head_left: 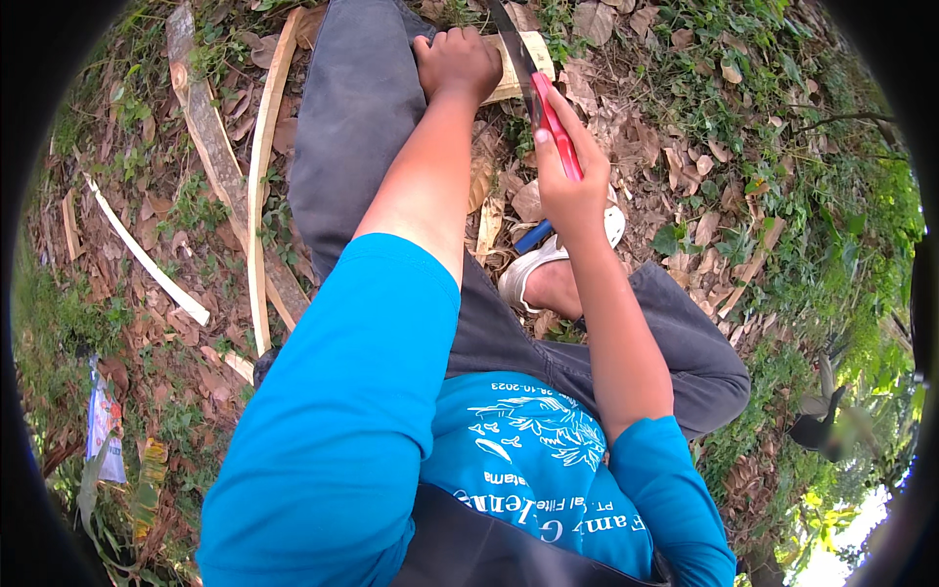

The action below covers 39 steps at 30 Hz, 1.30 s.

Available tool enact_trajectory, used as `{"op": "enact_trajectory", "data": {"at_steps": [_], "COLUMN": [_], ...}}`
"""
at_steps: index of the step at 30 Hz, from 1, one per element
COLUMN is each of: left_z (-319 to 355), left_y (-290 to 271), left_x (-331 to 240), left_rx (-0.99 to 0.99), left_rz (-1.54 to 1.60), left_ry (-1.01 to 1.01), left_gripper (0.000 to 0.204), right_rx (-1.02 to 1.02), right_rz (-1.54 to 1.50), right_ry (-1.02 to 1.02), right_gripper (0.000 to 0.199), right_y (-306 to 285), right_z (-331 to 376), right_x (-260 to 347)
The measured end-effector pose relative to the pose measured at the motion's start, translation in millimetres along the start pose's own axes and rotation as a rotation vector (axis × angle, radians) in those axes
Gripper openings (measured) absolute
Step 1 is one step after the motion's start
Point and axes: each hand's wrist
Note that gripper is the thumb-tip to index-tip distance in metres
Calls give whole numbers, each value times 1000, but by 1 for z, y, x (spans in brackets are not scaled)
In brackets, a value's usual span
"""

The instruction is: The person sits on the ground and uses a red-handled knife to cut a rectangular piece of light-colored wood. They hold the wood steady with their left hand and make repeated slicing motions with the knife in their right hand to trim the wood. The person occasionally adjusts the wood's position to continue cutting.

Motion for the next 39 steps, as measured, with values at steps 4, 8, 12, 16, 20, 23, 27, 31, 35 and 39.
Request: {"op": "enact_trajectory", "data": {"at_steps": [4, 8, 12, 16, 20, 23, 27, 31, 35, 39], "left_z": [7, 10, 15, -6, -1, 2, 6, 3, -2, -1], "left_y": [2, 5, 12, -2, -4, -6, -7, -5, -9, -9], "left_x": [6, 3, 6, -7, 2, 6, 4, 6, -8, -2], "left_rx": [5, 16, -54, 81, 60, 53, 27, -2, 134, 112], "left_rz": [-5, 2, -13, 13, 29, 23, 3, -19, 23, 21], "left_ry": [-15, -22, -22, -3, -23, -20, -7, 8, 17, -14], "left_gripper": [34, 35, 35, 35, 35, 35, 33, 31, 34, 33], "right_rx": [96, 88, 79, -21, 30, 82, 86, 76, -28, 11], "right_rz": [174, 171, 81, -13, -57, 111, 138, 45, -117, -59], "right_ry": [77, 100, -13, -68, 168, 23, 80, -42, -20, -14], "right_gripper": [47, 46, 46, 43, 46, 47, 46, 46, 44, 46], "right_y": [-71, -108, -46, 10, -11, -64, -96, -36, 25, 1], "right_z": [99, 127, 45, -33, 9, 86, 118, 42, -46, -3], "right_x": [42, 56, 8, -18, -4, 15, 24, -17, -32, -32]}}
Point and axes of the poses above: each hand's wrist, its own z-axis away from the middle knuckle, its own y-axis out of the palm, x = y × z, and after that the axes turned 9 degrees about -x, right-handed
